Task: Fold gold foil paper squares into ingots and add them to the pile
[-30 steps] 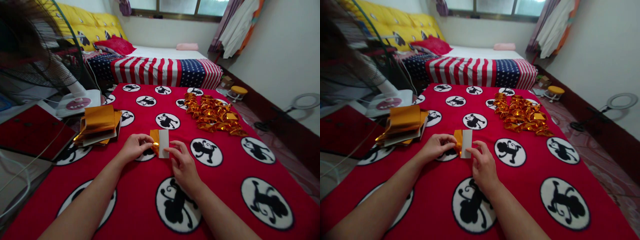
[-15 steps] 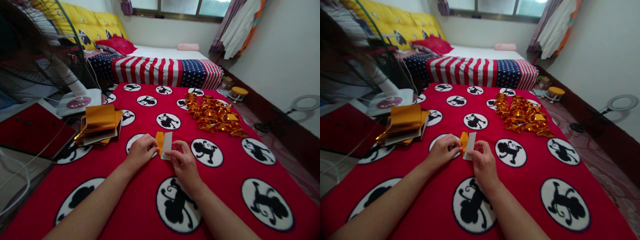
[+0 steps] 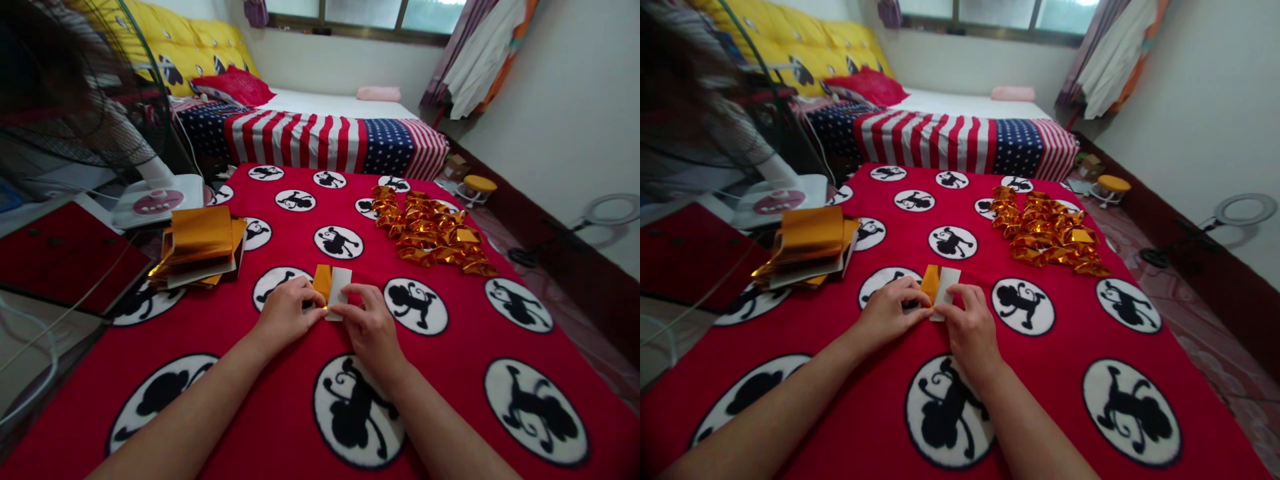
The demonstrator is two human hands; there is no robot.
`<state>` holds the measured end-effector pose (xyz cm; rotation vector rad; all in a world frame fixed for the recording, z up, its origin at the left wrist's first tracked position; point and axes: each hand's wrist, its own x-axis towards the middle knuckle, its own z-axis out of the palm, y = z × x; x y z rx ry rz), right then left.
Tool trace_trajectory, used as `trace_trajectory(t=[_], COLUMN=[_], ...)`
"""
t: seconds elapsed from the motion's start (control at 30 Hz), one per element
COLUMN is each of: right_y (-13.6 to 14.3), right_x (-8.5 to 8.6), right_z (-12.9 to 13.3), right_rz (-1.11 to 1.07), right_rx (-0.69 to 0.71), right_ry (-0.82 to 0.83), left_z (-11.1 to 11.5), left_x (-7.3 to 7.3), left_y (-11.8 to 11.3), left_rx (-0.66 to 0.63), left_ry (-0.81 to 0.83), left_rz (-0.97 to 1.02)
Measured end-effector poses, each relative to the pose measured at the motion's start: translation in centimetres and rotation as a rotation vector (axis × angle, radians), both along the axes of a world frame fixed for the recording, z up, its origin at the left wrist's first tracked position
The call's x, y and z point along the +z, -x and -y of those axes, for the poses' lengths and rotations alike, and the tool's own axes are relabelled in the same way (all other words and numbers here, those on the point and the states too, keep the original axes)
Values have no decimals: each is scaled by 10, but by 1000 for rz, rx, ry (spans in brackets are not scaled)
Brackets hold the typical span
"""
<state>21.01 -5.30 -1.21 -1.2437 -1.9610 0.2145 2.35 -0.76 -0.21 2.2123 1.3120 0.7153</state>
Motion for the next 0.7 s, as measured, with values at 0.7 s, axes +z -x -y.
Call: trace_trajectory(t=[0.7], right_y=[-7], right_x=[5], right_z=[-20], right_rz=[30], right_rx=[108], right_ry=[242], left_z=[2], left_x=[0], left_y=[-2], left_rx=[-3], left_ry=[-24], left_rz=[-42])
